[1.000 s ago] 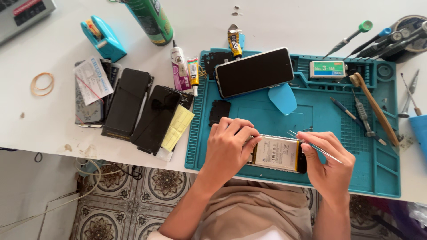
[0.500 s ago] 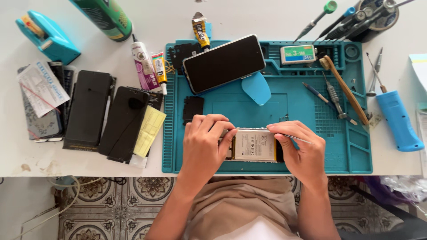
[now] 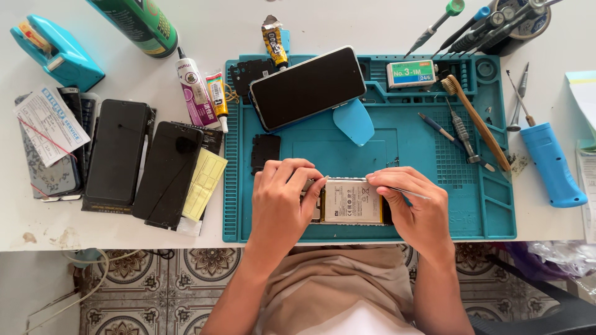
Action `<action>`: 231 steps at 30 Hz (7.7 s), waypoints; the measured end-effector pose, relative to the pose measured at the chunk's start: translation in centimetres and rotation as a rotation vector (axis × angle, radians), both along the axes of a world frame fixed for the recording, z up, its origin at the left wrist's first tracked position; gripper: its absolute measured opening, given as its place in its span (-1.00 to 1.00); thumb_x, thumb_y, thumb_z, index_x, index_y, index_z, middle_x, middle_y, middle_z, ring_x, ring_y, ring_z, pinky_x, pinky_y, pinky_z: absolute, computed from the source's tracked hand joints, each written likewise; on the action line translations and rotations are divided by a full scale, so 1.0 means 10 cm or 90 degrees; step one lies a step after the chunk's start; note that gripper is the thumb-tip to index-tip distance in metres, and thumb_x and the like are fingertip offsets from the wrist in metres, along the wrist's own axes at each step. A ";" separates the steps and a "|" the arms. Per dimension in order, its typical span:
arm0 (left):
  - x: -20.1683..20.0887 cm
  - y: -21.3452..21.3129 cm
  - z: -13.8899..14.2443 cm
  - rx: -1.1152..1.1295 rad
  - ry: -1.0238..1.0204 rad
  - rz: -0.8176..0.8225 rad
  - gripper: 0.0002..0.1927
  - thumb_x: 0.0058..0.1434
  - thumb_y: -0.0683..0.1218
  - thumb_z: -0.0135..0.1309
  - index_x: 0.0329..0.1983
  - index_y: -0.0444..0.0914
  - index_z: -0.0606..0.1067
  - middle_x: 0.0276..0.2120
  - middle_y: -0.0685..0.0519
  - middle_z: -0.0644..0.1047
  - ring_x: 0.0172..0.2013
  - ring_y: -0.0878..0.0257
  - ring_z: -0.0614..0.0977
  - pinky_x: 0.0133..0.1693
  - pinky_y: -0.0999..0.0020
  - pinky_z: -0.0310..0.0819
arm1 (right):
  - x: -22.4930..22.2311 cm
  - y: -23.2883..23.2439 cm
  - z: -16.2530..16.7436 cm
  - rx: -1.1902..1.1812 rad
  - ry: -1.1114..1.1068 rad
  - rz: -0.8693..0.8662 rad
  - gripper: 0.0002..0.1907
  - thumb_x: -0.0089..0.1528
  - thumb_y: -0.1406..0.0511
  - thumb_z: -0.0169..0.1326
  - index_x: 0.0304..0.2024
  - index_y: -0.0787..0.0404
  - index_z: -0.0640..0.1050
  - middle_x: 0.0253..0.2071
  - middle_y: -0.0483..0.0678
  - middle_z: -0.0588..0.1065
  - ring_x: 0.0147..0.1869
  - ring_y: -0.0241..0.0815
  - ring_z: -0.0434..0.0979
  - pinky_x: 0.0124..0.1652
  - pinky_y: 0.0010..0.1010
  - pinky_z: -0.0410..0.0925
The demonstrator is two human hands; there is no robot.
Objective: The person works on a disassembled smartphone on a teal repair mat, using a pry tool and tweezers to detach and lift the battery out of the phone chassis. They hold the phone body in one hand while prying along the battery edge, working the battery free from its adhesive.
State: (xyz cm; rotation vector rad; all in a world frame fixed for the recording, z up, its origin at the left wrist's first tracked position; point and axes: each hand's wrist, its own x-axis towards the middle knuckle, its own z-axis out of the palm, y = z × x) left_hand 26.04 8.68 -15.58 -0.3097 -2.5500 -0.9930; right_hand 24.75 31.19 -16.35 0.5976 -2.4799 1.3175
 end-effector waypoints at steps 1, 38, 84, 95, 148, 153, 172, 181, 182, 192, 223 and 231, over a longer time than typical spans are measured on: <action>0.01 0.00 -0.01 0.000 0.000 0.000 -0.92 0.26 -0.09 0.23 -0.30 -0.18 0.59 -0.18 0.15 0.57 -0.14 0.12 0.52 -0.11 0.17 0.33 | 0.00 0.00 -0.01 0.004 0.002 0.001 -0.93 0.31 0.40 0.15 -0.17 0.25 0.63 -0.15 -0.07 0.65 -0.04 -0.16 0.67 -0.06 -0.42 0.51; 0.10 -0.21 -0.10 0.031 -0.001 -0.007 -0.94 0.27 -0.09 0.22 -0.28 -0.15 0.58 -0.18 0.17 0.56 -0.13 0.14 0.52 -0.10 0.18 0.33 | 0.10 -0.20 -0.07 0.014 -0.024 -0.026 -0.90 0.30 0.46 0.14 -0.16 0.26 0.64 -0.14 -0.03 0.63 -0.05 -0.16 0.66 -0.09 -0.42 0.49; 0.06 -0.27 -0.03 0.019 -0.007 -0.001 -0.88 0.24 -0.08 0.25 -0.29 -0.19 0.56 -0.17 0.12 0.56 -0.13 0.10 0.52 -0.12 0.16 0.33 | -0.01 -0.36 0.03 0.006 -0.007 0.058 -0.89 0.25 0.41 0.19 -0.17 0.23 0.65 -0.17 -0.09 0.66 -0.07 -0.17 0.65 -0.14 -0.43 0.54; 0.07 -0.23 -0.02 0.017 -0.008 -0.003 -0.89 0.24 -0.09 0.25 -0.29 -0.20 0.56 -0.16 0.12 0.57 -0.13 0.10 0.52 -0.11 0.16 0.33 | 0.01 -0.32 0.01 0.010 -0.002 0.048 -0.89 0.25 0.40 0.20 -0.17 0.25 0.65 -0.18 -0.08 0.65 -0.07 -0.16 0.65 -0.16 -0.42 0.53; 0.15 -0.28 0.07 0.048 -0.013 0.001 -0.91 0.31 -0.09 0.19 -0.26 -0.21 0.58 -0.19 0.11 0.58 -0.17 0.11 0.53 -0.15 0.16 0.33 | 0.06 -0.44 0.06 0.012 -0.024 0.042 -0.81 0.22 0.36 0.24 -0.10 0.15 0.70 -0.25 -0.12 0.64 -0.18 -0.25 0.56 -0.25 -0.47 0.48; 0.13 -0.35 0.09 0.044 -0.007 -0.001 -0.92 0.28 -0.10 0.20 -0.26 -0.21 0.58 -0.18 0.11 0.58 -0.16 0.10 0.53 -0.14 0.16 0.34 | 0.05 -0.50 0.08 0.010 -0.030 0.046 -0.81 0.22 0.36 0.23 -0.10 0.16 0.70 -0.22 -0.14 0.65 -0.14 -0.25 0.55 -0.21 -0.46 0.50; 0.14 -0.48 0.18 0.157 -0.031 -0.016 -0.77 0.42 -0.14 -0.04 -0.22 -0.33 0.60 -0.18 -0.07 0.60 -0.19 0.01 0.56 -0.11 0.14 0.44 | 0.09 -0.73 0.14 0.050 -0.036 0.036 -0.73 0.17 0.38 0.26 -0.07 0.05 0.70 -0.27 -0.16 0.59 -0.12 -0.19 0.50 -0.17 -0.39 0.42; 0.13 -0.46 0.17 0.138 -0.025 -0.005 -0.75 0.41 -0.13 -0.03 -0.26 -0.33 0.62 -0.18 -0.08 0.60 -0.18 0.01 0.56 -0.13 0.14 0.46 | 0.07 -0.73 0.11 0.034 -0.035 0.043 -0.72 0.17 0.38 0.26 -0.06 0.05 0.70 -0.25 -0.13 0.58 -0.13 -0.17 0.49 -0.17 -0.36 0.42; 0.14 -0.45 0.17 0.136 -0.026 -0.004 -0.75 0.41 -0.13 -0.03 -0.26 -0.33 0.62 -0.17 -0.07 0.60 -0.17 0.01 0.56 -0.12 0.14 0.46 | 0.07 -0.72 0.11 0.028 -0.049 0.036 -0.72 0.18 0.37 0.26 -0.06 0.04 0.70 -0.27 -0.11 0.55 -0.14 -0.17 0.49 -0.19 -0.37 0.42; 0.14 -0.37 0.16 0.103 -0.021 -0.010 -0.76 0.40 -0.11 -0.01 -0.25 -0.30 0.62 -0.17 -0.05 0.60 -0.15 0.03 0.56 -0.12 0.14 0.44 | 0.11 -0.64 0.11 0.026 -0.031 0.034 -0.71 0.19 0.36 0.27 -0.03 0.04 0.69 -0.24 -0.10 0.54 -0.11 -0.15 0.47 -0.14 -0.34 0.39; 0.18 -0.36 0.16 0.089 -0.007 0.007 -0.75 0.41 -0.09 0.04 -0.31 -0.31 0.62 -0.17 -0.05 0.60 -0.18 0.02 0.55 -0.21 0.15 0.45 | 0.20 -0.79 0.11 -0.026 -0.002 0.032 -0.82 0.27 0.43 0.20 -0.07 0.20 0.65 -0.15 -0.14 0.64 -0.13 -0.17 0.58 -0.20 -0.40 0.46; 0.19 -0.41 0.18 0.071 0.007 0.017 -0.78 0.38 -0.12 0.07 -0.31 -0.33 0.62 -0.18 -0.04 0.59 -0.18 0.04 0.56 -0.22 0.17 0.47 | 0.19 -0.85 0.14 -0.007 0.019 0.065 -0.79 0.22 0.43 0.23 -0.08 0.21 0.65 -0.11 -0.14 0.64 -0.10 -0.14 0.56 -0.16 -0.36 0.48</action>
